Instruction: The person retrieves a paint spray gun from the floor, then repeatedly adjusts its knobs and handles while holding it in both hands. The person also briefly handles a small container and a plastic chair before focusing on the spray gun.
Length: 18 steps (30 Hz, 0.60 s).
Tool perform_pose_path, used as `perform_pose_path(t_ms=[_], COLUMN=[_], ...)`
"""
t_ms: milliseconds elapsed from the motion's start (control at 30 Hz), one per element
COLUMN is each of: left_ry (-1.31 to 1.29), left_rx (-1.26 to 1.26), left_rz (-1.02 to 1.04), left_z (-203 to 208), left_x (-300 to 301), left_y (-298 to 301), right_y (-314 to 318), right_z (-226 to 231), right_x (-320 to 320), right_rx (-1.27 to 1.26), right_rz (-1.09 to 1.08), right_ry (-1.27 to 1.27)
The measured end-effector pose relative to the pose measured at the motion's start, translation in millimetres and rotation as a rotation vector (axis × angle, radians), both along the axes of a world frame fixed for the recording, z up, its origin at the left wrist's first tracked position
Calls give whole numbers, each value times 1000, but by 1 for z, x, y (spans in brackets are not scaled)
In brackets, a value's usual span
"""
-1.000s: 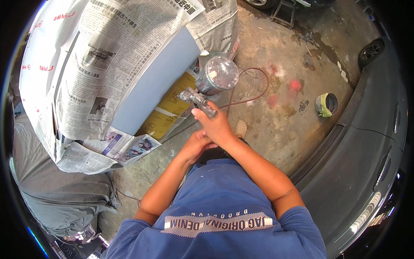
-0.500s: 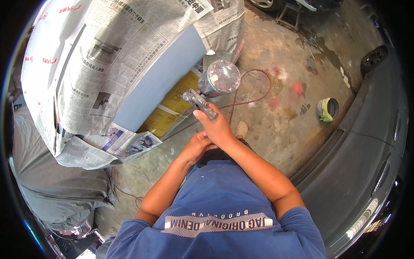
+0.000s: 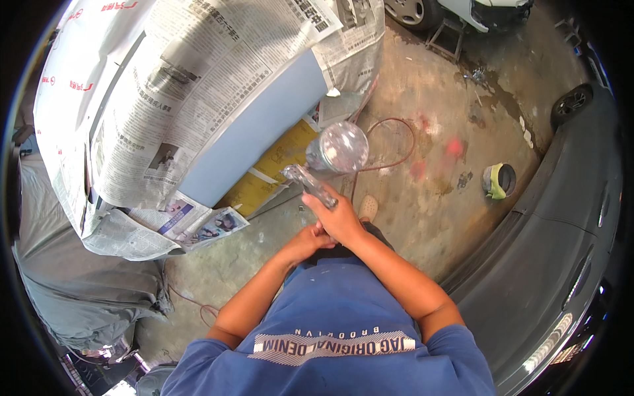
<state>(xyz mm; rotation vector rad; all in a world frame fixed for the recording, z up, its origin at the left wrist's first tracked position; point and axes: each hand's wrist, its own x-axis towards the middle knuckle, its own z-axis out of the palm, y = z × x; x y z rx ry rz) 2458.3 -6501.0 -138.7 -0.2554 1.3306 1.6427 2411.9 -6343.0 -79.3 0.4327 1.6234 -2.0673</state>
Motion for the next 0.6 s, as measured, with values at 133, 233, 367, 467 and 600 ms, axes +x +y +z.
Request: perform_pose_path(t_ms=[133,233,367,467,600], left_ry=[476,423,362,541,481], left_rx=[-262,-305,-259,-263,-558], left_rz=[-394,-793,-588,-481,69], left_z=[-77,-121,-130,-96,-24], left_x=[47,68,102,124,107], left_y=[-28,-46,-47,-56,-24], right_y=[-12,-13,-1,10,20], right_z=[-19,-27,-37,-46,-84], right_x=[8,11,19,25,19], right_rx=[41,119,189,394,529], right_rz=[-80,-102,33,190,250], right_ry=[142,269,246,313,756])
